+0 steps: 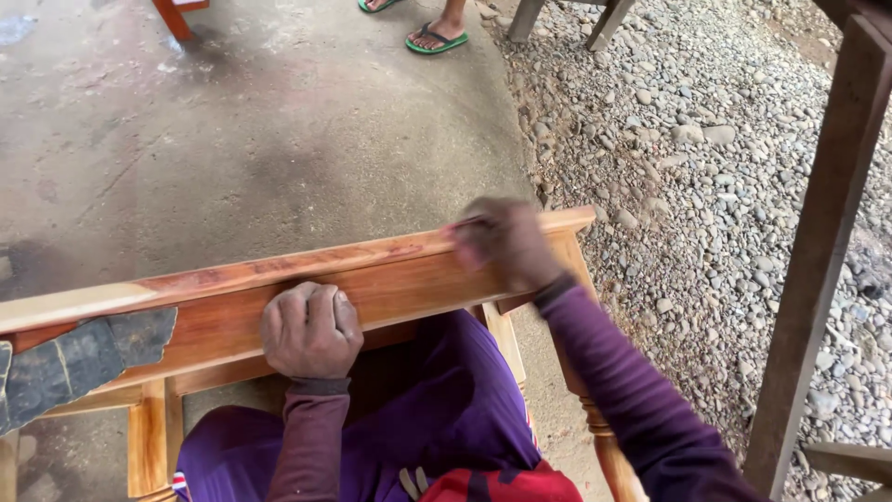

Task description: The person sits on the ground and sands a wooden table using a sanding block. They smooth the table legs and the top edge of the frame, moving the sanding block back and forth across the wood surfaces.

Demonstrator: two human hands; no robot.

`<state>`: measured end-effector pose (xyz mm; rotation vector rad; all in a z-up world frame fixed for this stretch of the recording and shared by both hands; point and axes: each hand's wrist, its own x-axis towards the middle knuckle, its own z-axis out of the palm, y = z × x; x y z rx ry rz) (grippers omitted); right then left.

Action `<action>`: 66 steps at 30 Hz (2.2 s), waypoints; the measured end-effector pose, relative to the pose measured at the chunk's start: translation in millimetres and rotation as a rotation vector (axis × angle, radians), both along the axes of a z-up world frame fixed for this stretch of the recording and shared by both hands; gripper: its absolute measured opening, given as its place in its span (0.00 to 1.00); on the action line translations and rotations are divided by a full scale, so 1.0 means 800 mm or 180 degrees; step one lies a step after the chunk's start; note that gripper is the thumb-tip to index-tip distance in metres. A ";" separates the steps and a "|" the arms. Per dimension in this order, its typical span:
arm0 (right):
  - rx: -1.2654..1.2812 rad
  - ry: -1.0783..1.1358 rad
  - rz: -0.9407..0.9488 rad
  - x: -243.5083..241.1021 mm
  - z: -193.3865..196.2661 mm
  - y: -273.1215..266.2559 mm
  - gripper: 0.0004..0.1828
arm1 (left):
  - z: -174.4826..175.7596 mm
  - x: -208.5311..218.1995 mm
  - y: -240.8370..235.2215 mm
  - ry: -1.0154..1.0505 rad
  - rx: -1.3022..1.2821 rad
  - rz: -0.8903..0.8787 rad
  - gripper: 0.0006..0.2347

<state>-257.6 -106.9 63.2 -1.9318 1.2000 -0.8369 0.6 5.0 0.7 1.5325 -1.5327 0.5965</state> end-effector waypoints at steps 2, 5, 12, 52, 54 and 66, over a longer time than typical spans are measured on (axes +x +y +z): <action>-0.0282 -0.0502 0.0112 0.062 -0.007 0.022 0.07 | 0.006 -0.001 0.001 0.0101 0.0096 -0.0027 0.05; -0.1510 -0.0157 0.0145 0.129 -0.026 0.052 0.11 | 0.012 0.005 0.010 0.0851 0.0248 -0.0594 0.10; 0.0154 -0.1067 0.0651 0.112 -0.034 0.068 0.12 | 0.016 -0.017 0.034 0.2426 0.1080 -0.1137 0.11; -0.2052 0.2136 -0.0622 -0.222 -0.064 -0.023 0.12 | 0.044 0.024 -0.004 0.2690 0.0890 -0.0941 0.10; -0.1521 0.1985 -0.0877 -0.219 -0.055 -0.014 0.13 | 0.041 0.039 -0.011 0.2649 0.1136 -0.0715 0.12; -0.2088 0.1672 -0.0547 -0.095 -0.051 -0.030 0.19 | 0.016 -0.011 -0.043 0.1237 0.1290 -0.0395 0.10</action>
